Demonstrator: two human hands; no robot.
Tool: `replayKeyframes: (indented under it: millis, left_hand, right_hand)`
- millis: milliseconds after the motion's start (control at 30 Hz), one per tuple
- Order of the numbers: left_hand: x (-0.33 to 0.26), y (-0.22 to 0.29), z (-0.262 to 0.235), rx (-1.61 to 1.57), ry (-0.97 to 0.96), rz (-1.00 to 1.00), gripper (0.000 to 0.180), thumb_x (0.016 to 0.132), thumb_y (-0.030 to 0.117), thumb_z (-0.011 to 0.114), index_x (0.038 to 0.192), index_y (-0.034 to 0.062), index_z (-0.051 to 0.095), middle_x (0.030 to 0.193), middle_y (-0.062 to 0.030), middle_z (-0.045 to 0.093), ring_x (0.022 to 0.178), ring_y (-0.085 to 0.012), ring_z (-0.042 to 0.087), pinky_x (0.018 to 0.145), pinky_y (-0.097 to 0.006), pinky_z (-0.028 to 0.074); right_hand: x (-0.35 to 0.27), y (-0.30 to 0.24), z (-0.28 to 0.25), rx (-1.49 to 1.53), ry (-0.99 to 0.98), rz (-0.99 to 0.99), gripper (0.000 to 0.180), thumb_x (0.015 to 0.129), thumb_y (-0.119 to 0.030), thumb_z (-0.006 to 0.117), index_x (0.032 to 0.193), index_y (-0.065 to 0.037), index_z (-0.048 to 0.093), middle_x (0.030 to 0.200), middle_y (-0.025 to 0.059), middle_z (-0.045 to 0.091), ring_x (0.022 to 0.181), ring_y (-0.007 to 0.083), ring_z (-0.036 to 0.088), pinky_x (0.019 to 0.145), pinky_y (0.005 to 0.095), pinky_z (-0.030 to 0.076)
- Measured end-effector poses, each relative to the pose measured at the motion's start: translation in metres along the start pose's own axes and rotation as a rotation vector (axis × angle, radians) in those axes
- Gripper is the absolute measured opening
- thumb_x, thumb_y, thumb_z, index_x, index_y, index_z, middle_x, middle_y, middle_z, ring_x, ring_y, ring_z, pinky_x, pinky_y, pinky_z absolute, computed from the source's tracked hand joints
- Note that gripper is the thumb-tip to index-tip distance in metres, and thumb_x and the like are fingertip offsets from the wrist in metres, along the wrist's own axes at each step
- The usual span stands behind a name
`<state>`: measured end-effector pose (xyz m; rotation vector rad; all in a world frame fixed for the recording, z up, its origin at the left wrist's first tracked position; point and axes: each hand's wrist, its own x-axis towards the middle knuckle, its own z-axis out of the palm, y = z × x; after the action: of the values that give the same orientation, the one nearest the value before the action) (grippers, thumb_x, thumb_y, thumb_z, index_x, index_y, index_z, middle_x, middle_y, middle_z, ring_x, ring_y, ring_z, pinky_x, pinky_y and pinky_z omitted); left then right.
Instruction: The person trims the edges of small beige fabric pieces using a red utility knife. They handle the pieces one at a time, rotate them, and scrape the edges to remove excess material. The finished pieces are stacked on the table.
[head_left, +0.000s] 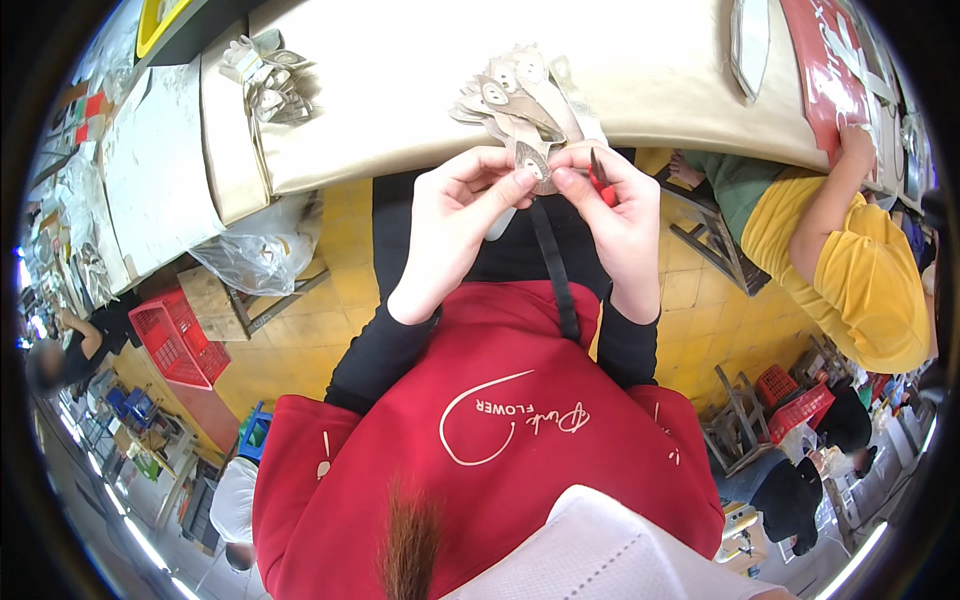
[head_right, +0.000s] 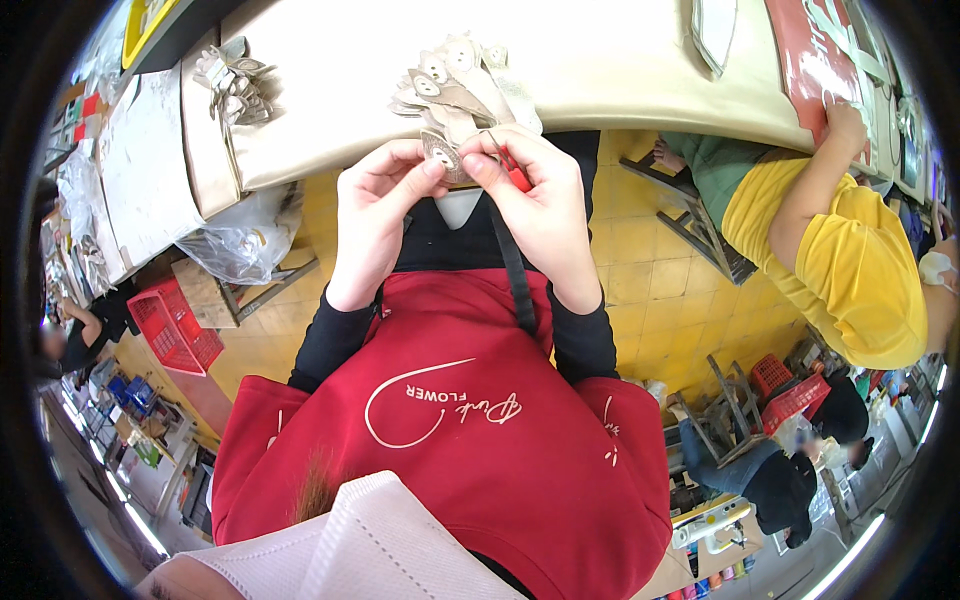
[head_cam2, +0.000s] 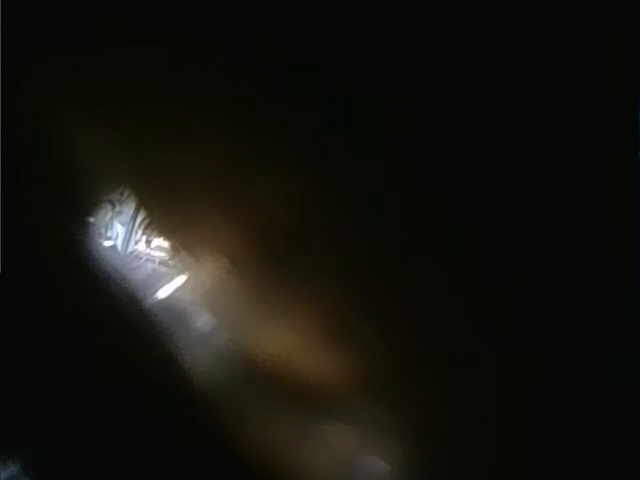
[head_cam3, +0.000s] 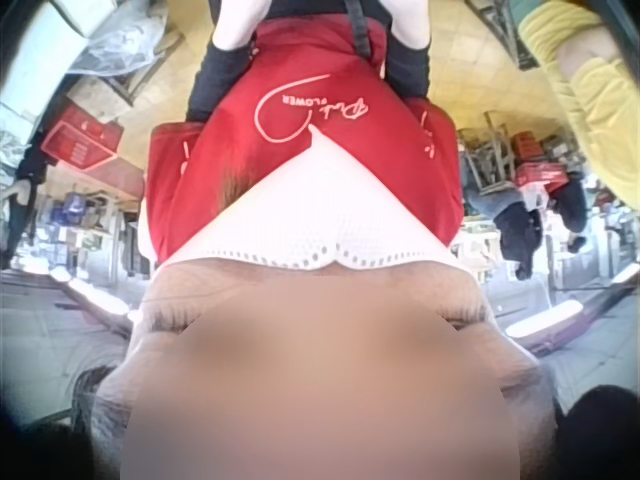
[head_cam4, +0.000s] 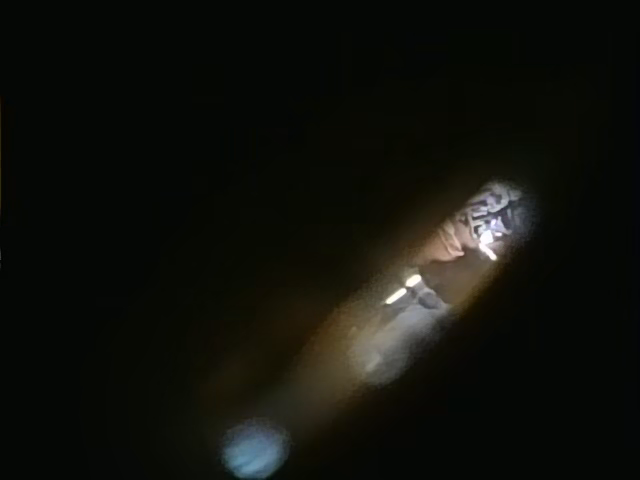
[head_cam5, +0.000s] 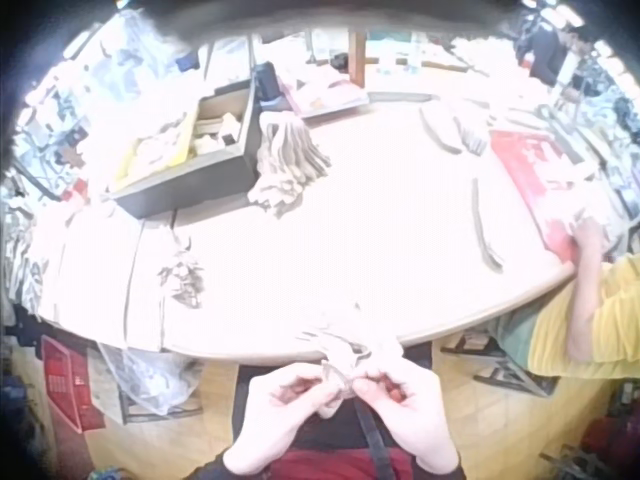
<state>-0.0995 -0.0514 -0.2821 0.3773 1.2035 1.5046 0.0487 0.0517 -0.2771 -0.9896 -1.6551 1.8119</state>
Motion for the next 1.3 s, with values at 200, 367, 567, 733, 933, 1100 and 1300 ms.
replayKeyframes:
  millis: [200,367,567,733,933,1100,1300]
  left_hand:
    - [0.013,0.004,0.001,-0.038,0.050,-0.046,0.023,0.096,0.009,0.071,0.114,-0.0048,0.072,0.100,-0.0082,0.072,0.088,-0.0106,0.066,0.084,-0.025,0.055]
    - [0.026,0.009,0.011,0.069,-0.027,0.037,0.032,0.096,0.009,0.070,0.126,-0.0012,0.066,0.098,-0.0053,0.071,0.093,-0.0112,0.066,0.085,-0.026,0.054]
    - [0.070,0.002,0.047,0.464,-0.092,0.231,0.037,0.090,0.009,0.072,0.125,0.0056,0.063,0.092,-0.0069,0.072,0.091,-0.0150,0.070,0.082,-0.030,0.054]
    - [0.132,-0.007,0.058,0.876,-0.135,0.267,0.020,0.091,0.009,0.069,0.109,0.0025,0.072,0.091,-0.0102,0.075,0.086,-0.0172,0.073,0.076,-0.029,0.056]
    - [0.158,-0.016,0.062,1.217,-0.197,0.372,0.019,0.089,0.015,0.070,0.105,0.0071,0.077,0.092,-0.0094,0.073,0.083,-0.0216,0.071,0.075,-0.032,0.054]
    - [0.150,-0.016,0.068,1.172,-0.133,0.250,0.013,0.087,0.007,0.070,0.100,0.0059,0.070,0.091,-0.0105,0.065,0.089,-0.0290,0.067,0.077,-0.039,0.053]
    - [0.155,-0.017,0.066,1.206,-0.215,0.258,0.015,0.086,0.007,0.069,0.101,0.0078,0.071,0.092,-0.0075,0.065,0.086,-0.0267,0.066,0.074,-0.037,0.052]
  right_hand:
    - [0.005,-0.009,0.002,0.085,0.117,0.066,0.015,0.095,-0.005,0.069,0.107,0.004,0.072,0.092,0.0035,0.069,0.085,0.0069,0.060,0.078,0.0219,0.049]
    - [0.004,-0.009,0.001,0.157,0.171,0.061,0.016,0.094,-0.004,0.072,0.106,0.006,0.071,0.083,0.0020,0.068,0.071,0.0049,0.058,0.065,0.0198,0.048]
    - [0.021,0.008,-0.017,0.380,0.485,0.023,0.017,0.094,-0.006,0.071,0.107,0.004,0.068,0.080,0.0017,0.068,0.053,-0.0008,0.041,0.047,0.0179,0.026]
    - [0.029,0.027,-0.056,0.073,0.583,0.012,0.039,0.100,-0.011,0.065,0.135,0.005,0.057,0.098,0.0049,0.068,0.070,0.0066,0.052,0.063,0.0211,0.043]
    - [0.032,0.030,-0.083,-0.480,0.541,0.051,0.039,0.093,-0.008,0.071,0.131,0.000,0.065,0.090,0.0077,0.067,0.076,0.0095,0.059,0.072,0.0229,0.049]
    - [0.041,0.036,-0.080,-0.573,0.432,-0.073,0.025,0.084,0.000,0.076,0.109,-0.001,0.073,0.081,0.0087,0.072,0.063,0.0151,0.065,0.059,0.0275,0.050]
    - [0.049,0.046,-0.083,-0.723,0.344,-0.203,0.025,0.078,-0.001,0.079,0.103,-0.004,0.076,0.083,0.0070,0.073,0.058,0.0196,0.063,0.054,0.0296,0.049]
